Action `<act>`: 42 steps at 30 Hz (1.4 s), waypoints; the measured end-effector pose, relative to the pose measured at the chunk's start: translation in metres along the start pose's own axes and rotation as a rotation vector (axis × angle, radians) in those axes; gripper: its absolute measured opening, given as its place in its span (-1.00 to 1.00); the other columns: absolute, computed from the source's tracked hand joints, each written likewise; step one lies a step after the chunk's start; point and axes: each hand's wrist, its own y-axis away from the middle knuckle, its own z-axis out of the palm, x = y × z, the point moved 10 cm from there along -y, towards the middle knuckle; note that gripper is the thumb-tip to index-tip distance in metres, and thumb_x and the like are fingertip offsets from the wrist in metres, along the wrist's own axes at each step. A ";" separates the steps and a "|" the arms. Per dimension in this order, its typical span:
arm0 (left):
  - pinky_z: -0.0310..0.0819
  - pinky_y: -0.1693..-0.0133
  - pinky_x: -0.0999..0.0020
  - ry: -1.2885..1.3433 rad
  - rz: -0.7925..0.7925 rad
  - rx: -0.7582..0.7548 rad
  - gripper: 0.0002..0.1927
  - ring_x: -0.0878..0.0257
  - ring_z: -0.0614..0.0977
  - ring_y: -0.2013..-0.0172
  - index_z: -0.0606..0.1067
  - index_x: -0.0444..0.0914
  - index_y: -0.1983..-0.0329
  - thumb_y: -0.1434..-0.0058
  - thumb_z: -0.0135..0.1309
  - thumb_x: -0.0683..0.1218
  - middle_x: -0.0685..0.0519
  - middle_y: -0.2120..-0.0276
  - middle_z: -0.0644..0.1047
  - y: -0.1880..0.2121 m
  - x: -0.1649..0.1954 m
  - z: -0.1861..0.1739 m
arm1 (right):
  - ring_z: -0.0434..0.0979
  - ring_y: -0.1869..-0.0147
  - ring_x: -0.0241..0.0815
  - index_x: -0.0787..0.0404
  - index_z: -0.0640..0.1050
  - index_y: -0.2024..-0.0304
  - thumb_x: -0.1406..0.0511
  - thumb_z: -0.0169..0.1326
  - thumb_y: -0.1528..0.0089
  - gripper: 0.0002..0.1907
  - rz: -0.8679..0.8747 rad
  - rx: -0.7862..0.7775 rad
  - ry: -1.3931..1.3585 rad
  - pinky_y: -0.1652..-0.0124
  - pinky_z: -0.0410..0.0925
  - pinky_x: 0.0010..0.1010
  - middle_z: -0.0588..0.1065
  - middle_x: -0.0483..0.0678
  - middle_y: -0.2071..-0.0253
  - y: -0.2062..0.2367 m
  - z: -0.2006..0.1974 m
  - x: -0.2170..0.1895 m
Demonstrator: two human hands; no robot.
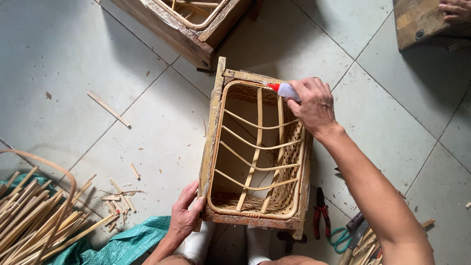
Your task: The person sits on the floor assembling a woven bamboo basket held in a wooden frame. They press and tuck bamboo strips along the rim, apply glue from a squeeze bottle along the edges, tap strips into place with a hammer, trim excess material with a knife, and use pliers on the frame.
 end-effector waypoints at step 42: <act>0.42 -0.21 0.25 -0.072 -0.013 0.022 -0.48 0.16 0.51 -0.21 0.38 -0.31 -0.35 -0.31 0.04 -0.16 -0.05 -0.27 0.43 0.001 -0.012 -0.009 | 0.51 0.07 -0.13 0.15 0.64 0.01 0.20 0.35 -0.20 -0.65 0.214 0.100 -0.137 0.03 0.32 -0.20 0.58 -0.02 0.15 0.053 -0.038 0.063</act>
